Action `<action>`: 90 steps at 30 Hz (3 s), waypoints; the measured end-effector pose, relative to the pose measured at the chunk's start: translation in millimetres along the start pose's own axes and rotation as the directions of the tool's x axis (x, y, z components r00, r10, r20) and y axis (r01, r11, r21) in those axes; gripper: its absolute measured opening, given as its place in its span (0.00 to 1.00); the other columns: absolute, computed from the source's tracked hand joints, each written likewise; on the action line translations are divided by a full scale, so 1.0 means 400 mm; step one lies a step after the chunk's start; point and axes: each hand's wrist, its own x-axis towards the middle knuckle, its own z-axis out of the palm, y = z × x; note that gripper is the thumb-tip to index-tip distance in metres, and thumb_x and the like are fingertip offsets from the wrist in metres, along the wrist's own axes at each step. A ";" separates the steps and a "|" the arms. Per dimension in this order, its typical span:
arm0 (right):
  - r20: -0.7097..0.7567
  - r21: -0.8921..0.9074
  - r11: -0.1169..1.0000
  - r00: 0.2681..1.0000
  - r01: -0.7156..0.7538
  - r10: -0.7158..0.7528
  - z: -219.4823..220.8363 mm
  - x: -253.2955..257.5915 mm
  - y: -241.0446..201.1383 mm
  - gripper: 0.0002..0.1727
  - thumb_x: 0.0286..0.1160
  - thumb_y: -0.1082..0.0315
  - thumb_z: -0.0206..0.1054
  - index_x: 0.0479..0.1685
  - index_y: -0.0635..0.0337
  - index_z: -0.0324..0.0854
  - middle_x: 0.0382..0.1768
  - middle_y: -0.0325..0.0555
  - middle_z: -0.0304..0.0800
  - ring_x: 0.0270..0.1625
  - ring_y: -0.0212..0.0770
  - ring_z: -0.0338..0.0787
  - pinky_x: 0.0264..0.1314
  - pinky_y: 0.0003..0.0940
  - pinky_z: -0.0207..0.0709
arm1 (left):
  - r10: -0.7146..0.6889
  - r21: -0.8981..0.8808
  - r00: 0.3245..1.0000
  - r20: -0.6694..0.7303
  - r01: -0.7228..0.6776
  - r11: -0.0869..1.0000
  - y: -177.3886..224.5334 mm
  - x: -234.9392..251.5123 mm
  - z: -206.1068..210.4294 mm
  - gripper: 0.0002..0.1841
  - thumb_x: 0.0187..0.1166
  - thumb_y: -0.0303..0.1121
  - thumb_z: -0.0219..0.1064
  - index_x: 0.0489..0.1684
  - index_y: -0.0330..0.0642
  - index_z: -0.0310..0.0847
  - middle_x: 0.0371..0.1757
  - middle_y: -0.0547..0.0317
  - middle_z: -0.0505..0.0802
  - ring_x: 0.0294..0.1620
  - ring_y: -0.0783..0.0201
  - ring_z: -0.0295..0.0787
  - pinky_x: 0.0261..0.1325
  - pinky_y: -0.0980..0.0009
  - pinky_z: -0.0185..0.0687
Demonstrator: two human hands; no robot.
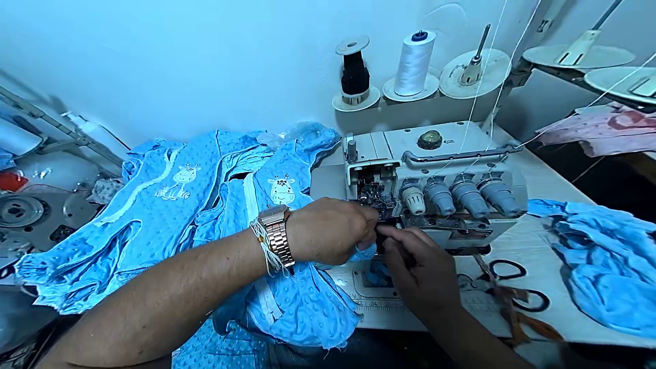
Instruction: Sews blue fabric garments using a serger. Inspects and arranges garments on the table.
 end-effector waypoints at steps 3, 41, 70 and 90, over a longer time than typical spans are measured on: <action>0.093 -0.231 0.963 0.988 0.138 -0.119 0.001 0.040 0.003 0.18 0.79 0.65 0.57 0.55 0.59 0.92 0.29 0.44 0.91 0.20 0.40 0.84 0.17 0.38 0.75 | -0.020 -0.053 1.000 0.003 0.020 0.998 0.001 -0.012 0.015 0.03 0.74 0.25 0.71 0.31 0.40 0.87 0.37 0.55 0.91 0.40 0.58 0.89 0.39 0.58 0.84; 0.336 0.670 0.627 0.916 -0.396 0.220 -0.007 0.009 0.025 0.04 0.80 0.63 0.66 0.40 0.45 0.87 0.15 0.26 0.78 0.14 0.17 0.71 0.17 0.11 0.66 | -0.262 -0.129 0.960 0.094 0.273 0.953 0.014 -0.005 -0.005 0.09 0.71 0.23 0.74 0.45 0.40 0.83 0.41 0.51 0.90 0.42 0.52 0.89 0.41 0.50 0.84; 0.321 0.398 0.910 0.947 -0.114 -0.021 0.004 0.076 0.031 0.11 0.64 0.56 0.78 0.37 0.47 0.84 0.16 0.23 0.72 0.15 0.16 0.65 0.17 0.11 0.57 | -0.072 -0.174 0.996 0.043 0.079 0.982 -0.007 -0.005 -0.055 0.03 0.77 0.27 0.71 0.39 0.40 0.91 0.38 0.55 0.93 0.40 0.60 0.89 0.44 0.59 0.82; 0.111 0.487 0.873 0.993 -0.017 -0.043 0.041 -0.010 0.046 0.09 0.71 0.65 0.75 0.28 0.57 0.84 0.40 0.36 0.95 0.25 0.14 0.79 0.27 0.07 0.72 | 0.115 -0.430 0.986 -0.118 -0.155 0.889 -0.116 -0.035 0.029 0.06 0.75 0.25 0.72 0.33 0.35 0.95 0.38 0.54 0.94 0.43 0.70 0.89 0.48 0.77 0.82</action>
